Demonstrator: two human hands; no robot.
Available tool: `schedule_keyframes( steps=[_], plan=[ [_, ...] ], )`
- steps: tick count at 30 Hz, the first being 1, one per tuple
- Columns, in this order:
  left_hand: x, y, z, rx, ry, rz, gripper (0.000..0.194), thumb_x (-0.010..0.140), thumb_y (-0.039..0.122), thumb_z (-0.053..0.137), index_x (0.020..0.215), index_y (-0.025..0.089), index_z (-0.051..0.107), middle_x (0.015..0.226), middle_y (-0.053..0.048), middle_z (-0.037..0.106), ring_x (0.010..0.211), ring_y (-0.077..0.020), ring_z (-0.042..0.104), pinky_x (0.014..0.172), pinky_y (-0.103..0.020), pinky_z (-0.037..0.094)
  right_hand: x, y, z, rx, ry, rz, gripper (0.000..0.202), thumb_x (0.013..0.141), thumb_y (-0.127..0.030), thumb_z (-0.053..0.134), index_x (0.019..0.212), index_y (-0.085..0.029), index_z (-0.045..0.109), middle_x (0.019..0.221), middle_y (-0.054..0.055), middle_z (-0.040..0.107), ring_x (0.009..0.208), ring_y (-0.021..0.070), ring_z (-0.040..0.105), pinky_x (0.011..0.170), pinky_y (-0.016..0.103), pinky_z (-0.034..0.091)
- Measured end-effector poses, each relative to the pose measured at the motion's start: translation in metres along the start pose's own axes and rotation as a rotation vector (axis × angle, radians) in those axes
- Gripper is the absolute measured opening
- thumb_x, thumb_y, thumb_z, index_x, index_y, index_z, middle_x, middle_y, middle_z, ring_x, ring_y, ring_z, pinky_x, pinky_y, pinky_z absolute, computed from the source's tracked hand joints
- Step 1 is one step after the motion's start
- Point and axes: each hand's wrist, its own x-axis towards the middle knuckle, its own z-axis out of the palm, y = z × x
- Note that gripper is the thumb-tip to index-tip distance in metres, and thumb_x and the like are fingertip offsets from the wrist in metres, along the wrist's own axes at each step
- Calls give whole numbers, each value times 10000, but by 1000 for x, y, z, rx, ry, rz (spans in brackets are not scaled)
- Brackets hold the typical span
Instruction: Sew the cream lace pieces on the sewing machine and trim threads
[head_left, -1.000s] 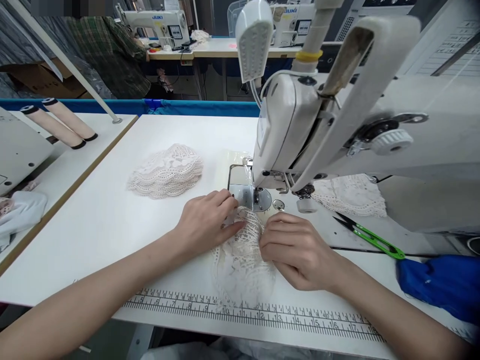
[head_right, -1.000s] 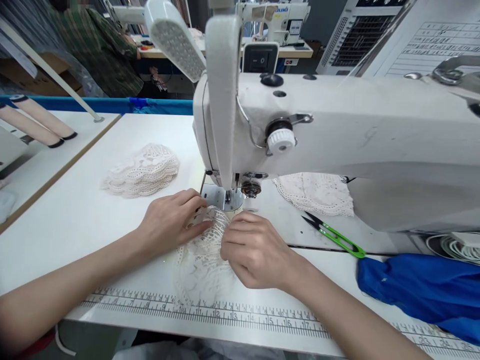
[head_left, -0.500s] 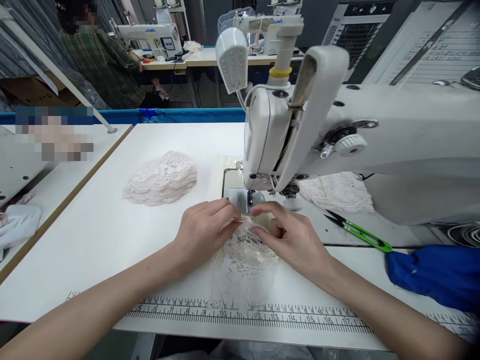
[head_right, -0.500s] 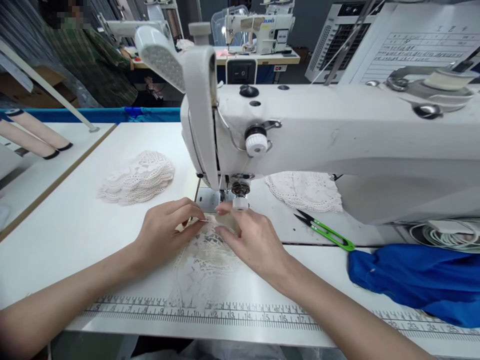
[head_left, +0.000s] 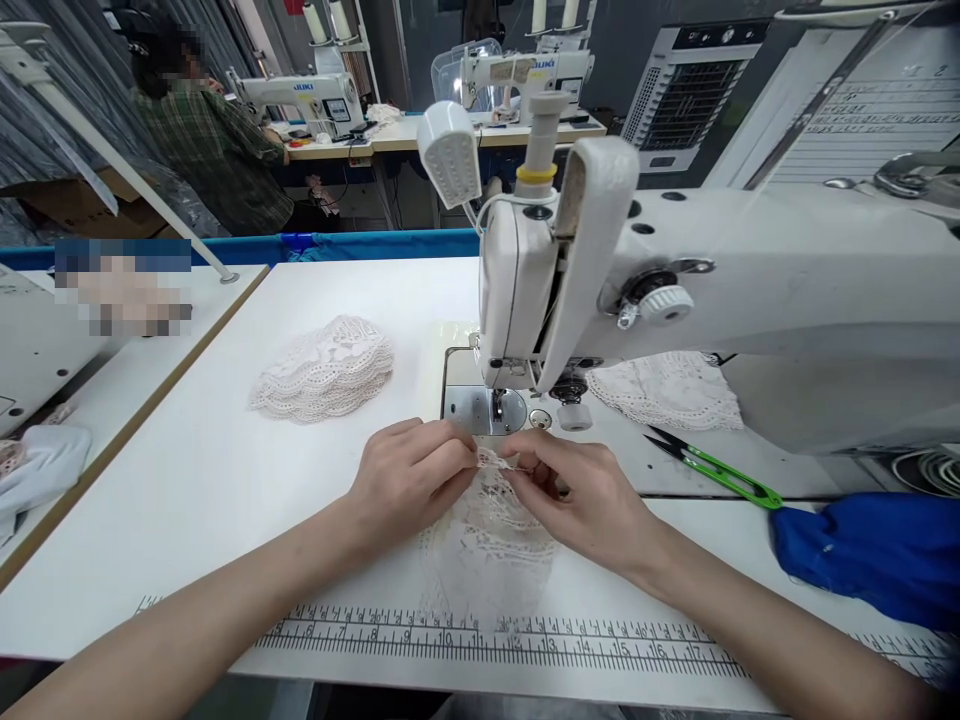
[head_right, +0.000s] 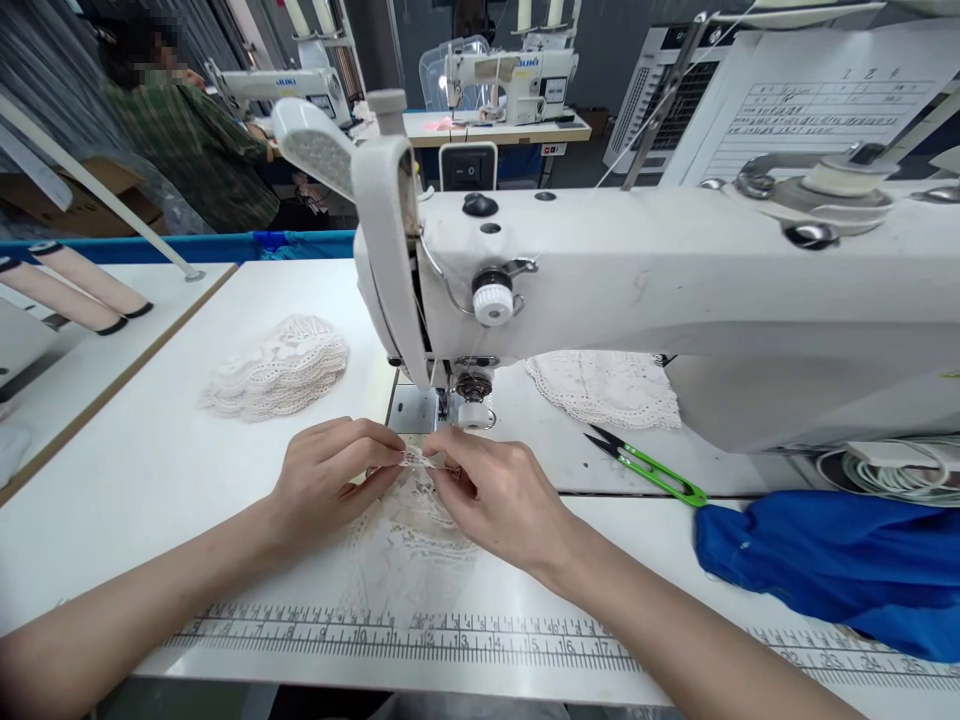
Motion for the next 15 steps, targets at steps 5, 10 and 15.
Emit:
schedule_keyframes(
  steps=[5, 10, 15],
  plan=[
    [1, 1, 0, -14, -11, 13, 96, 847, 101, 595, 818, 165, 529, 737, 16, 658, 602, -88, 572, 521, -213, 419, 1, 0, 0, -37, 20, -76, 199, 929, -142, 439, 1045, -199, 591, 767, -17, 646, 529, 60, 496, 501, 177, 428],
    [-2, 1, -1, 23, -39, 71, 79, 877, 108, 567, 836, 163, 529, 674, 28, 618, 554, -88, 512, 501, -226, 381, 2, 2, 1, -89, 132, -170, 157, 924, -115, 512, 1012, -185, 622, 757, -20, 675, 537, 50, 542, 503, 167, 438],
    [-3, 3, -1, -115, -58, -115, 56, 903, 113, 547, 945, 146, 565, 688, 28, 632, 557, -70, 551, 511, -184, 429, 0, 4, -4, -380, 256, -476, 81, 851, -64, 623, 868, -143, 630, 611, -19, 630, 508, 83, 525, 453, 217, 401]
  ],
)
